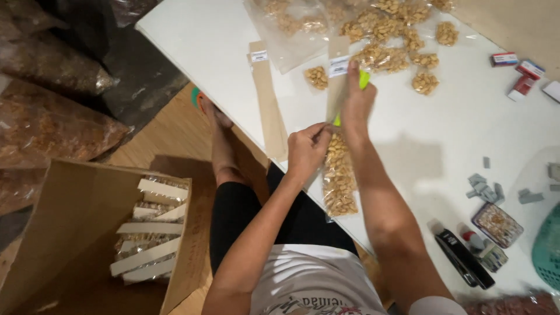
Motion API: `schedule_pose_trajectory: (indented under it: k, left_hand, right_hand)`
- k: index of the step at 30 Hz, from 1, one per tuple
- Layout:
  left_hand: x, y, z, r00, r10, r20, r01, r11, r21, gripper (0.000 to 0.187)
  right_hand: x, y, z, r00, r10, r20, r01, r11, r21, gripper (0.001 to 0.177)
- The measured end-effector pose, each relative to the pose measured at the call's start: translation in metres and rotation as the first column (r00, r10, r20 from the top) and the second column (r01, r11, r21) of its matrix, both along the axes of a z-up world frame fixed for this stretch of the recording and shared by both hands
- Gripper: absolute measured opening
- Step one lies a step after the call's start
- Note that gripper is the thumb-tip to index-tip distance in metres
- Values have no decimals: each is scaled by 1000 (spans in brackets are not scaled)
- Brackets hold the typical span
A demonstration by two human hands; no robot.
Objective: Stapling small plastic bags filled with nuts onto long cardboard strips for retail display.
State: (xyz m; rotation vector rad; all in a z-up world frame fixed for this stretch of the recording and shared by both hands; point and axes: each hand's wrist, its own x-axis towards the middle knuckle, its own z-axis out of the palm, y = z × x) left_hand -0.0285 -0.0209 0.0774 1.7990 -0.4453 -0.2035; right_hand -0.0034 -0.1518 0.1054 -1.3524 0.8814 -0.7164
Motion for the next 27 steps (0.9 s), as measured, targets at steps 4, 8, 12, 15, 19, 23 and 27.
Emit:
schedule_pose_trajectory:
  k: [4, 8, 12, 15, 19, 23, 27]
  left_hand:
    - [12, -4, -33, 1000, 19, -17, -19, 999, 29, 17]
    - [26, -1, -66, 965, 66, -254, -68, 998, 0, 20]
    - [42, 7, -111, 924, 89, -372, -90, 996, 16, 20]
    - [52, 3, -142, 886, 98, -454, -109, 994, 1, 20]
    - [33, 2, -75, 772, 133, -621, -240, 967, -91, 30]
    - [39, -2, -128, 840, 95, -534, -200, 969, -142, 17]
    - [41, -4, -124, 862, 20, -507, -176, 949, -262, 5]
  right_hand:
    - [19, -23, -39, 995, -68, -71, 74, 994, 79, 68]
    - [9, -112, -97, 983, 73, -167, -77, 997, -21, 53]
    - [-11, -281, -163, 869, -365, -335, 18, 699, -715, 37]
    - [-34, -352, -186, 630, -218, -746, -348, 779, -522, 65]
    - [-69, -255, -116, 502, 95, -859, -566, 788, -244, 56]
    - [-83, -179, -77, 743, 419, -522, -540, 836, -98, 38]
    - [-85, -99, -23, 758, 618, -209, -639, 768, -48, 51]
